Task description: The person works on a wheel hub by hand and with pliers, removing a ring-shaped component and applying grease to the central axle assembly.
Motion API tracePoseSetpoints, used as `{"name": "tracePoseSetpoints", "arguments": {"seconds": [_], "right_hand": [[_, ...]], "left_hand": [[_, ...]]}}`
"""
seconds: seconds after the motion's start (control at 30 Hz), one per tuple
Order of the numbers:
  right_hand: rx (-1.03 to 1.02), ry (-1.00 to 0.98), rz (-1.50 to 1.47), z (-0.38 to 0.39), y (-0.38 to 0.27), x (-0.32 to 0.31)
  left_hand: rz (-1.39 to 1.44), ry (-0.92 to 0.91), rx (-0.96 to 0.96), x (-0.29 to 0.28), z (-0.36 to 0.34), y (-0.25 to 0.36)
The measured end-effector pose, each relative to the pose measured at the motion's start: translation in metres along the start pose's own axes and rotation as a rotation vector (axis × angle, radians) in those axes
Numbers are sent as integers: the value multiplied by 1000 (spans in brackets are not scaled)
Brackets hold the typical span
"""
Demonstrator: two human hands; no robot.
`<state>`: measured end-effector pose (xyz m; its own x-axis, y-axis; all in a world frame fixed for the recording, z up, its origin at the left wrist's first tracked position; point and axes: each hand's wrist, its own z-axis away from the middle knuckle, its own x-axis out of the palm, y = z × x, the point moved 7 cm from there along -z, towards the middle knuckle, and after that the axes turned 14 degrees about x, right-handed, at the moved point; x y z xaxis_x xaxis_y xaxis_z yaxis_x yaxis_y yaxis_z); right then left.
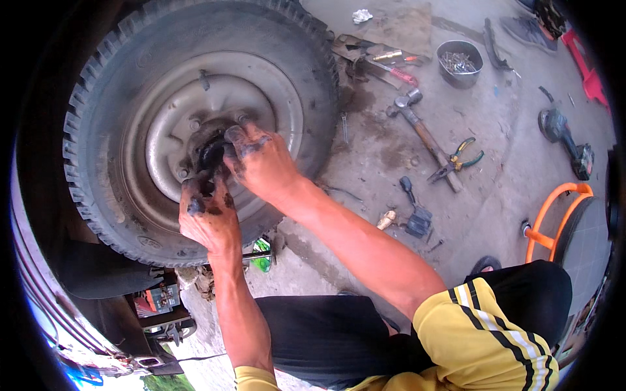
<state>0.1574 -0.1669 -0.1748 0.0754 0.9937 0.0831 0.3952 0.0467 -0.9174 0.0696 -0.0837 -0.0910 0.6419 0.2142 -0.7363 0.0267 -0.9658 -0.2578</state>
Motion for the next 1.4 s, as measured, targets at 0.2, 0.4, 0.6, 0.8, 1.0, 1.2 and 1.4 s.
{"name": "tracePoseSetpoints", "arguments": {"seconds": [0.2, 0.4, 0.6, 0.8, 1.0, 1.2, 1.4], "right_hand": [[75, 30, -26, 4, -1, 5], [-138, 6, 70, -3, -3, 6], [-165, 25, 50, 1, -4, 3], [53, 42, -23, 6, 0, 3], [222, 48, -58, 12, 2, 0], [596, -46, -289, 19, 17, 6], [283, 39, -36, 11, 8, -2]], "left_hand": [[49, 70, -34, 2, -1, -4], [78, 69, -45, 3, 3, -2], [87, 87, -20, 3, 7, -4], [101, 113, -10, -3, 7, -5], [99, 132, 21, -3, 0, -6], [33, 104, -11, 1, -3, -6], [6, 55, -61, 1, -5, -5]]}}
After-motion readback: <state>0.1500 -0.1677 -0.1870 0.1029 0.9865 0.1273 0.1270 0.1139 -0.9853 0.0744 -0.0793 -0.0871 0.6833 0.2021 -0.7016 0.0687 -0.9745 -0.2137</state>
